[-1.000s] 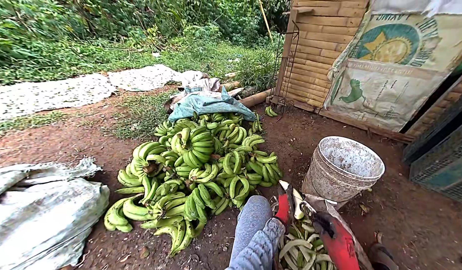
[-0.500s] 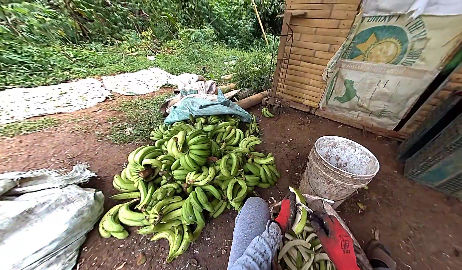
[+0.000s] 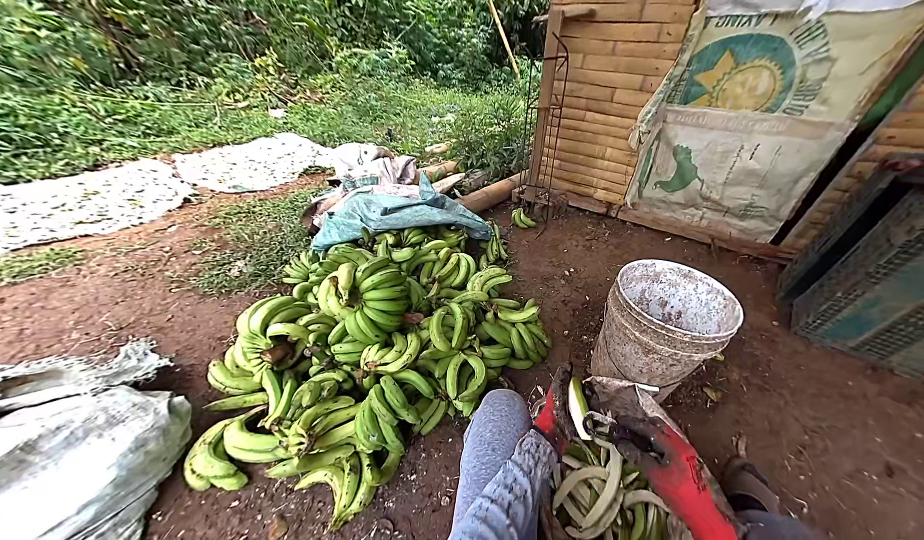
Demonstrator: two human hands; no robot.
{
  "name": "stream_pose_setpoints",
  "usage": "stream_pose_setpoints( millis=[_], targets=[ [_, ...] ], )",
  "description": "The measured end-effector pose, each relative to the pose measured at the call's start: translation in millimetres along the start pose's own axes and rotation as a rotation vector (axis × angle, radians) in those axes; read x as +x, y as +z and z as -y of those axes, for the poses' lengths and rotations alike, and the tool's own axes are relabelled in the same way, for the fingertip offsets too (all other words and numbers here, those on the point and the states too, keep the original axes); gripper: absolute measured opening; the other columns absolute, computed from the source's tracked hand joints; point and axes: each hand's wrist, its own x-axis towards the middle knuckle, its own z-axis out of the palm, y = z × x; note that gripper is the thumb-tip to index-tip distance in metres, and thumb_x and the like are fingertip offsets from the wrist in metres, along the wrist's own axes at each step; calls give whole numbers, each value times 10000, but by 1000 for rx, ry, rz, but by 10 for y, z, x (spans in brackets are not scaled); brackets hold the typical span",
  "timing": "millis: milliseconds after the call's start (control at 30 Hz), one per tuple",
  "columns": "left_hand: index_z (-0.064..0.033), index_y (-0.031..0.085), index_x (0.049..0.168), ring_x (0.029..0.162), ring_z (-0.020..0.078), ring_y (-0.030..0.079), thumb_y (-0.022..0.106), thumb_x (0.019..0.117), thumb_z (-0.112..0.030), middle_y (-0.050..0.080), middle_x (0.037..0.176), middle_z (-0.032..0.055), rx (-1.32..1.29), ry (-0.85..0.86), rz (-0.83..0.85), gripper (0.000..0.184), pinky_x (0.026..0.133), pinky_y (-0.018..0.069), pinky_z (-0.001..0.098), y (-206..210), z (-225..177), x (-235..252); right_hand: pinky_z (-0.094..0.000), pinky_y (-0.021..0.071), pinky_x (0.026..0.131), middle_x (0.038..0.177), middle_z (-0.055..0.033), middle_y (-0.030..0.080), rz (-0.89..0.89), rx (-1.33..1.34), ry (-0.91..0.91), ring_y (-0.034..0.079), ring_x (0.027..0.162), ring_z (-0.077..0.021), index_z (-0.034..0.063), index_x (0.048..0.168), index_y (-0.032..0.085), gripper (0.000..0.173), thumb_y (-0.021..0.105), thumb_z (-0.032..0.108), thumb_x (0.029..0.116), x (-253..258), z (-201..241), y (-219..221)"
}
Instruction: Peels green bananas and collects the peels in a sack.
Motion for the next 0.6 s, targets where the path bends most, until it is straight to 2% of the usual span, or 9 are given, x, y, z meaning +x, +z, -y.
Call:
stream_pose_setpoints(
  millis=[133, 200, 367, 400, 433, 467, 500, 567, 600],
  targets=[
    [-85, 506, 758, 431, 146, 556, 213, 1107, -436, 540, 538, 50, -168, -14, -46, 576, 419, 488, 257, 68, 0, -49, -484, 546, 979, 1165, -162, 706, 22, -77, -90, 676, 1091, -304, 150, 1175, 781, 338, 753, 294, 871, 16, -8, 12],
    [-87, 508, 788, 438, 146, 557, 254, 1106, -407, 543, 554, 47, -143, -1, -55, 518, 426, 494, 263, 66, 16, -39, -559, 504, 1012, 1189, -207, 697, 25, -166, -99, 650, 1139, -384, 141, 1194, 776, 347, 742, 299, 887, 66, 6, 12],
    [-77, 548, 959, 507, 117, 572, 337, 1116, -334, 577, 661, 36, 106, 161, -125, 367, 470, 512, 260, 60, 81, -4, -609, 502, 999, 1216, -258, 681, -6, -244, -25, 649, 1139, -450, 112, 1254, 746, 347, 691, 227, 931, 94, 126, 180],
    [-70, 567, 1049, 586, 102, 599, 341, 1121, -296, 607, 738, 38, 230, 221, -135, 328, 540, 535, 252, 37, 139, -35, -605, 502, 1002, 1233, -255, 677, 11, -252, 40, 654, 1144, -438, 102, 1285, 726, 350, 660, 202, 956, 133, 159, 206],
    [-39, 574, 1190, 743, 102, 625, 347, 1124, -242, 639, 895, 66, 413, 271, -149, 312, 681, 550, 254, -11, 199, -79, -592, 500, 1012, 1249, -249, 673, 35, -244, 118, 655, 1154, -422, 89, 1312, 704, 352, 631, 184, 981, 179, 171, 223],
    [18, 537, 1363, 995, 146, 630, 352, 1121, -183, 651, 1150, 145, 640, 296, -130, 365, 906, 529, 293, -88, 248, -124, -579, 497, 1021, 1257, -242, 669, 47, -230, 193, 655, 1159, -407, 80, 1333, 683, 357, 600, 170, 998, 226, 137, 243],
    [48, 494, 1426, 1161, 193, 603, 364, 1116, -161, 614, 1303, 198, 850, 287, -109, 396, 1034, 484, 333, -113, 281, -165, -573, 494, 1033, 1271, -236, 666, 47, -226, 260, 654, 1171, -397, 83, 1359, 663, 365, 571, 173, 1017, 271, 69, 258],
    [86, 445, 1462, 1334, 259, 518, 369, 1114, -140, 530, 1443, 256, 1063, 233, -76, 422, 1151, 384, 372, -25, 291, -281, -580, 473, 1058, 1296, -225, 667, 42, -239, 392, 642, 1213, -387, 91, 1396, 629, 377, 513, 214, 1059, 331, -113, 270],
    [81, 448, 1460, 1318, 237, 522, 361, 1116, -139, 537, 1436, 243, 1053, 215, -69, 417, 1140, 387, 351, 10, 290, -322, -585, 471, 1059, 1293, -218, 671, 22, -247, 440, 642, 1218, -382, 92, 1397, 622, 379, 502, 233, 1066, 341, -204, 271]
  ],
)
